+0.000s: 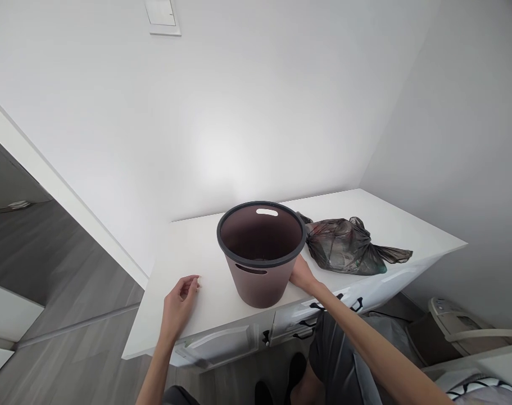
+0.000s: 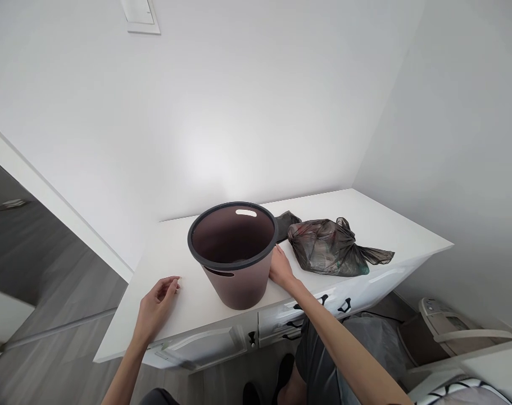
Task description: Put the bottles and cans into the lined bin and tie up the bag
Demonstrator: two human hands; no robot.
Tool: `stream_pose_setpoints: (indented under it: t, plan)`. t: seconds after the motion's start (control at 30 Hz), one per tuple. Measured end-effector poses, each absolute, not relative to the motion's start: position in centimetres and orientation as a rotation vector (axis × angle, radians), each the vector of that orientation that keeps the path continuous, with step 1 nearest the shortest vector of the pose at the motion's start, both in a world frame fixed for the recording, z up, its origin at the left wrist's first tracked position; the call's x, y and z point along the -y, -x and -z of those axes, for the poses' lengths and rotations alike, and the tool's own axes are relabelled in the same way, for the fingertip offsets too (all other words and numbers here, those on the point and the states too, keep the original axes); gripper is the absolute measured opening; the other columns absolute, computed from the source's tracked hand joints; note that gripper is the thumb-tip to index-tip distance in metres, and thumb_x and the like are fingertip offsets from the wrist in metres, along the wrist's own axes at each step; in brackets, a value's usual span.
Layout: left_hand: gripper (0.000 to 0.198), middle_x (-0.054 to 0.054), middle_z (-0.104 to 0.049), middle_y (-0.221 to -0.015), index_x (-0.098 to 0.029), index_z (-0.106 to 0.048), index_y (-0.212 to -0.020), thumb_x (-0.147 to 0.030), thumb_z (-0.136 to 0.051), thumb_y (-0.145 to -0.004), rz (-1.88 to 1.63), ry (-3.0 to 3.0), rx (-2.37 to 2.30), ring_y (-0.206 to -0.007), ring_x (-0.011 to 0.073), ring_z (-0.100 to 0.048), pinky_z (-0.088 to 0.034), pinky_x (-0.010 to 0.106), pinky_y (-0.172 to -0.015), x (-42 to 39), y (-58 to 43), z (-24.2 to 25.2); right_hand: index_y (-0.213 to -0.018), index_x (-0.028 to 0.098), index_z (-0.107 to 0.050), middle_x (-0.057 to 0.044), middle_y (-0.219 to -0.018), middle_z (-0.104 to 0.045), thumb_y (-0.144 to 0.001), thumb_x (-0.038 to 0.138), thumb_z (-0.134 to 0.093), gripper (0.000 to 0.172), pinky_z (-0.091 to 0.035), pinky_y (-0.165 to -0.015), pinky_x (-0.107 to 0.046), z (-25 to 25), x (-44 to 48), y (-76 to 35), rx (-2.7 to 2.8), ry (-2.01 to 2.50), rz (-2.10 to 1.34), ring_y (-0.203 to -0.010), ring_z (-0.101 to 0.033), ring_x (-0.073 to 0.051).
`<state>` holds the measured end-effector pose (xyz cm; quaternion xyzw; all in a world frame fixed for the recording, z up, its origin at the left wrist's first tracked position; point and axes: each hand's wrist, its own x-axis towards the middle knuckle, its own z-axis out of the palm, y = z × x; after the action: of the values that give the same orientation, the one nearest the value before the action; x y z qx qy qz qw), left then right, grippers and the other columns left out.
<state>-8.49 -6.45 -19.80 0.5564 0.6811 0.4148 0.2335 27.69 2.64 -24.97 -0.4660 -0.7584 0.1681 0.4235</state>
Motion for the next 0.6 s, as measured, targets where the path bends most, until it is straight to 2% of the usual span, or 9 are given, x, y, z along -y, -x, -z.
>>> stream_pose_setpoints:
  t: [0.07, 0.13, 0.2, 0.27, 0.37, 0.47, 0.53, 0.6]
  plan:
    - [0.045, 0.006, -0.078, -0.102, -0.023, -0.073, -0.111, -0.061, -0.056, -0.093, -1.134, -1.527, -1.871, -0.096, 0.0257, -0.071, -0.053, 0.038, -0.094, 6.5, 8.5, 19.9, -0.115, 0.027, -0.076, -0.01, -0.135, -0.071, -0.096, 0.018, -0.046, 0.037, -0.046, -0.114, -0.055, 25.5, -0.7, -28.3, 1.979, 1.216, -0.396, -0.132, -0.06, -0.033]
    - [0.047, 0.007, -0.078, -0.104, -0.022, -0.072, -0.113, -0.061, -0.055, -0.093, -1.123, -1.528, -1.873, -0.098, 0.0264, -0.071, -0.052, 0.039, -0.096, 6.6, 8.5, 20.0, -0.129, 0.027, -0.071, -0.009, -0.146, -0.064, -0.102, 0.025, -0.038, 0.043, -0.044, -0.118, -0.055, 25.8, 1.6, -29.0, 2.028, 1.278, -0.409, -0.14, -0.056, -0.031]
    - [0.048, 0.007, -0.077, -0.105, -0.022, -0.072, -0.114, -0.062, -0.055, -0.093, -1.112, -1.526, -1.875, -0.1, 0.0271, -0.07, -0.052, 0.04, -0.097, 6.7, 8.5, 20.0, -0.142, 0.025, -0.065, -0.01, -0.154, -0.059, -0.106, 0.035, -0.036, 0.048, -0.042, -0.121, -0.054, 25.8, 4.0, -29.7, 2.008, 1.334, -0.482, -0.146, -0.051, -0.032]
    - [0.05, 0.007, -0.077, -0.104, -0.022, -0.072, -0.113, -0.064, -0.056, -0.091, -1.104, -1.521, -1.882, -0.1, 0.028, -0.07, -0.052, 0.042, -0.097, 7.0, 8.4, 19.9, -0.147, 0.024, -0.063, -0.01, -0.156, -0.057, -0.106, 0.045, -0.037, 0.053, -0.046, -0.118, -0.054, 25.3, 6.6, -30.3, 1.944, 1.379, -0.608, -0.149, -0.048, -0.034]
    - [0.054, 0.009, -0.077, -0.103, -0.022, -0.072, -0.11, -0.069, -0.056, -0.087, -1.109, -1.494, -1.884, -0.101, 0.0297, -0.07, -0.052, 0.043, -0.096, 8.1, 7.4, 19.7, -0.142, 0.027, -0.067, -0.009, -0.151, -0.062, -0.103, 0.056, -0.044, 0.055, -0.06, -0.099, -0.046, 23.7, 10.6, -31.1, 1.764, 1.424, -0.846, -0.145, -0.052, -0.035]
    - [0.058, 0.009, -0.077, -0.1, -0.022, -0.071, -0.11, -0.072, -0.056, -0.087, -1.15, -1.464, -1.821, -0.101, 0.0297, -0.071, -0.054, 0.042, -0.094, 10.3, 5.2, 19.1, -0.129, 0.028, -0.074, -0.011, -0.136, -0.072, -0.099, 0.061, -0.053, 0.05, -0.062, -0.08, -0.038, 21.4, 13.9, -31.6, 1.514, 1.424, -0.982, -0.131, -0.064, -0.034]
    - [0.056, 0.009, -0.076, -0.097, -0.022, -0.07, -0.111, -0.072, -0.055, -0.089, -1.155, -1.489, -1.759, -0.099, 0.0283, -0.071, -0.055, 0.04, -0.091, 12.2, 3.1, 18.5, -0.119, 0.027, -0.078, -0.011, -0.124, -0.077, -0.096, 0.061, -0.06, 0.045, -0.061, -0.082, -0.036, 19.7, 15.6, -31.7, 1.348, 1.377, -1.005, -0.121, -0.069, -0.032]
    - [0.052, 0.008, -0.076, -0.097, -0.023, -0.07, -0.111, -0.07, -0.056, -0.092, -1.126, -1.55, -1.698, -0.098, 0.0275, -0.071, -0.056, 0.038, -0.086, 14.3, 0.9, 17.6, -0.114, 0.025, -0.079, -0.011, -0.12, -0.077, -0.093, 0.059, -0.068, 0.042, -0.059, -0.09, -0.037, 18.0, 16.9, -31.7, 1.189, 1.301, -1.018, -0.117, -0.07, -0.03]
